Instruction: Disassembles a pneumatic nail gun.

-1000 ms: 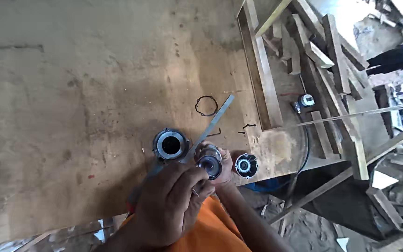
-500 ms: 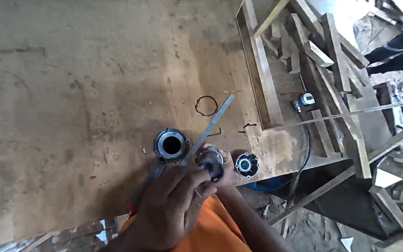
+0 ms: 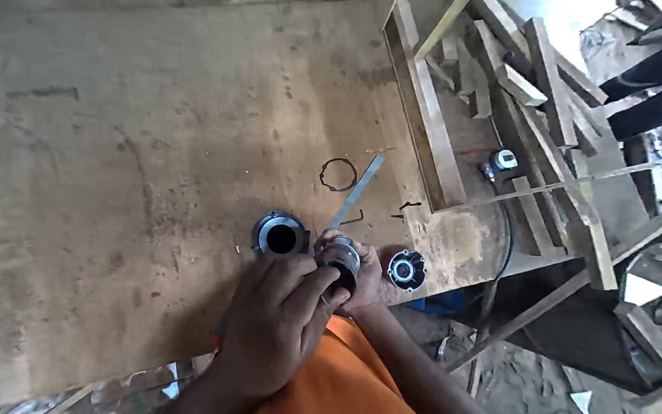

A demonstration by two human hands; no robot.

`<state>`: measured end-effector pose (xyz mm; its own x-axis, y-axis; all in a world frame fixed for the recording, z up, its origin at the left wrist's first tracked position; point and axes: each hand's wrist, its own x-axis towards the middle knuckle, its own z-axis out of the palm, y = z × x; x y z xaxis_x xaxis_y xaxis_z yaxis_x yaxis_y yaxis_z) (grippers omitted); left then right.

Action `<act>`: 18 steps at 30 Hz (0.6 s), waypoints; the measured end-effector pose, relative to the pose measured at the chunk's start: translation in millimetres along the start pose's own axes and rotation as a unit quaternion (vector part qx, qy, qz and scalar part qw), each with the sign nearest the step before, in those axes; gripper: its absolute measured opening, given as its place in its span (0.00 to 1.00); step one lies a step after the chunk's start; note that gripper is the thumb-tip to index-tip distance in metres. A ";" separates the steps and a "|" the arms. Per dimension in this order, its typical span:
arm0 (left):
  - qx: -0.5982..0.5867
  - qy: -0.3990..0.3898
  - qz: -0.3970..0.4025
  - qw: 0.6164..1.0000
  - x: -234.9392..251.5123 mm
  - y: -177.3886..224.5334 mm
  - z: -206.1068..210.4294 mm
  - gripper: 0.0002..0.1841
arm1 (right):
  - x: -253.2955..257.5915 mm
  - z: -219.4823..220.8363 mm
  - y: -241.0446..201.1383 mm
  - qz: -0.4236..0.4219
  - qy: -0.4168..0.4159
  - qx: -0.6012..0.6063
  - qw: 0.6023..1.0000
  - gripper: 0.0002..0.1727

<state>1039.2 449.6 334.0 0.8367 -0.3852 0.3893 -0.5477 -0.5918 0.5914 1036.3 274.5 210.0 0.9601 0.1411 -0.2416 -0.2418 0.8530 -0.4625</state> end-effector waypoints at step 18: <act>-0.048 -0.038 0.039 0.997 2.4 2.5 -19.0 0.10 | -5.8 -14.3 -7.1 0.002 0.066 -0.010 0.998 0.24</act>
<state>1039.8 460.7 349.9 0.7876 -0.4819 0.3839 -0.6055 -0.4897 0.6274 1030.4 260.4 202.5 0.9323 0.0762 -0.3537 -0.2501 0.8421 -0.4779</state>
